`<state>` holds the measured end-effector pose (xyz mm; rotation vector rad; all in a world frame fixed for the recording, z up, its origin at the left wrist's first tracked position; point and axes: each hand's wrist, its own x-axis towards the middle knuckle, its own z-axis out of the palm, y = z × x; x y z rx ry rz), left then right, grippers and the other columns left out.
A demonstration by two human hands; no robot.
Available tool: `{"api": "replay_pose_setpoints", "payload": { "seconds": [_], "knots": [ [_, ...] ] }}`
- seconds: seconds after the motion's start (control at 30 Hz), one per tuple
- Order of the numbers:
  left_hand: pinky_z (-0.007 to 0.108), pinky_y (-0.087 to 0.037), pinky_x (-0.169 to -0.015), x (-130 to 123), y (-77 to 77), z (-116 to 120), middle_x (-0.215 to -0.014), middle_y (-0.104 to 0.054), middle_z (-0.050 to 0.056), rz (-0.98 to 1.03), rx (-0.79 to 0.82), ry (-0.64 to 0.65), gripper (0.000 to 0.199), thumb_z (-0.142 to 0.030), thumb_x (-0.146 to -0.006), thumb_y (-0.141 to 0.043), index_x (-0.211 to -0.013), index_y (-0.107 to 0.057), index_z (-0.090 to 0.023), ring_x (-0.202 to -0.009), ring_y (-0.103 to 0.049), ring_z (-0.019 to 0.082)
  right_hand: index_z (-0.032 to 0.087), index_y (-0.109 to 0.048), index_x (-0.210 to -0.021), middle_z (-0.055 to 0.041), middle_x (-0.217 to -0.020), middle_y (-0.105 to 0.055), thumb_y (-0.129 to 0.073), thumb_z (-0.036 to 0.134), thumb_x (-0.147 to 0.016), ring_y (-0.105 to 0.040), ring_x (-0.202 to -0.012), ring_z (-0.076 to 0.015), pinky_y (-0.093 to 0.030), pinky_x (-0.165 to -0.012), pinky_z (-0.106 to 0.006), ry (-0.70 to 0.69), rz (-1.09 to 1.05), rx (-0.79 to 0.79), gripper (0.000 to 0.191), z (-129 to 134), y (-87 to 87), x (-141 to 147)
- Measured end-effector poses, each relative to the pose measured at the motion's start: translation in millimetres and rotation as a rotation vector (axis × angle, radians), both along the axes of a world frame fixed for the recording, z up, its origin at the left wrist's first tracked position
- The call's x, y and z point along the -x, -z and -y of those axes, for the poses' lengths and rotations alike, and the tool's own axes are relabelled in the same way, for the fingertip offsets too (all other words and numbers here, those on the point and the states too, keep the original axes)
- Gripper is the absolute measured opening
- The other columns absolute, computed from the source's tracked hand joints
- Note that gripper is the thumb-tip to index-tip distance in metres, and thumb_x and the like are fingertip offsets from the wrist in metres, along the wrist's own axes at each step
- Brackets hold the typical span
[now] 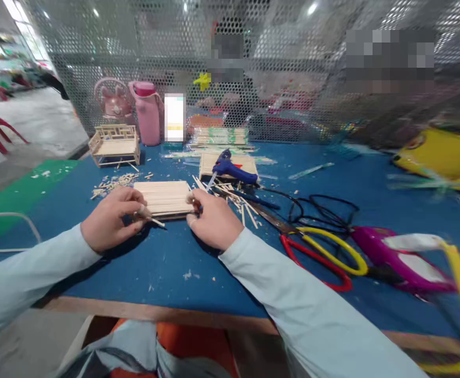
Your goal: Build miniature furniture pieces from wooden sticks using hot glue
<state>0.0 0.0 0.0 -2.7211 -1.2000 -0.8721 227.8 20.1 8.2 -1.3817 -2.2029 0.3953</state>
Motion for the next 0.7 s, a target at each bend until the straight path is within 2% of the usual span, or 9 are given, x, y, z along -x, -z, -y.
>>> {"api": "replay_pose_setpoints", "payload": {
  "seconds": [0.2,0.33,0.4,0.5,0.6,0.7],
  "knots": [
    [0.030,-0.042,-0.066,5,-1.2,4,-0.074,-0.063,0.006,-0.005,-0.093,-0.022,0.017,-0.024,-0.082,-0.053,-0.079,-0.067,-0.015,-0.070,-0.055,0.017,0.016,-0.058,-0.079,0.0014,-0.064,-0.057,-0.057,0.014,-0.066,-0.048,-0.053,-0.0096,-0.038,-0.055,-0.022,0.025,-0.015,-0.021,0.013,0,3.0,1],
    [0.029,-0.042,-0.066,5,-2.1,14,-0.074,-0.062,0.006,-0.013,-0.121,0.042,0.016,-0.023,-0.082,-0.052,-0.079,-0.066,-0.015,-0.069,-0.054,0.016,0.017,-0.059,-0.090,0.0012,-0.070,-0.059,-0.055,0.013,-0.064,-0.047,-0.050,-0.0083,-0.039,-0.052,-0.022,-0.012,-0.072,-0.001,0.026,-2,-9.8,-8],
    [0.027,-0.042,-0.064,2,-1.0,17,-0.071,-0.061,0.005,-0.063,-0.046,0.070,0.016,-0.021,-0.082,-0.050,-0.078,-0.065,-0.016,-0.068,-0.053,0.016,0.017,-0.058,-0.097,0.0004,-0.073,-0.060,-0.055,0.015,-0.065,-0.047,-0.049,-0.0084,-0.039,-0.052,-0.023,0.063,-0.146,-0.045,0.033,-6,-23.0,-24],
    [0.028,-0.042,-0.062,-3,2.0,20,-0.069,-0.059,0.005,-0.135,0.052,0.040,0.017,-0.019,-0.081,-0.048,-0.074,-0.063,-0.016,-0.068,-0.053,0.017,0.016,-0.061,-0.085,-0.0003,-0.067,-0.060,-0.056,0.025,-0.068,-0.047,-0.051,-0.0101,-0.039,-0.053,-0.024,0.271,-0.207,-0.098,0.020,-15,-42.0,-55],
    [0.030,-0.042,-0.065,-5,3.6,23,-0.071,-0.059,0.004,-0.100,0.093,0.030,0.013,-0.019,-0.076,-0.050,-0.081,-0.061,-0.016,-0.069,-0.052,0.019,0.017,-0.062,-0.068,-0.0004,-0.059,-0.060,-0.058,0.028,-0.069,-0.051,-0.052,-0.0122,-0.038,-0.053,-0.025,0.303,0.055,0.068,0.012,-18,-48.8,-72],
    [0.028,-0.043,-0.065,-3,2.9,24,-0.071,-0.057,0.003,-0.002,0.125,0.028,0.016,-0.021,-0.077,-0.047,-0.087,-0.058,-0.016,-0.067,-0.052,0.017,0.018,-0.062,-0.061,-0.0001,-0.057,-0.062,-0.058,0.028,-0.071,-0.055,-0.057,-0.0131,-0.038,-0.054,-0.023,0.179,0.410,0.212,0.014,-14,-42.3,-63]
  ]
}}
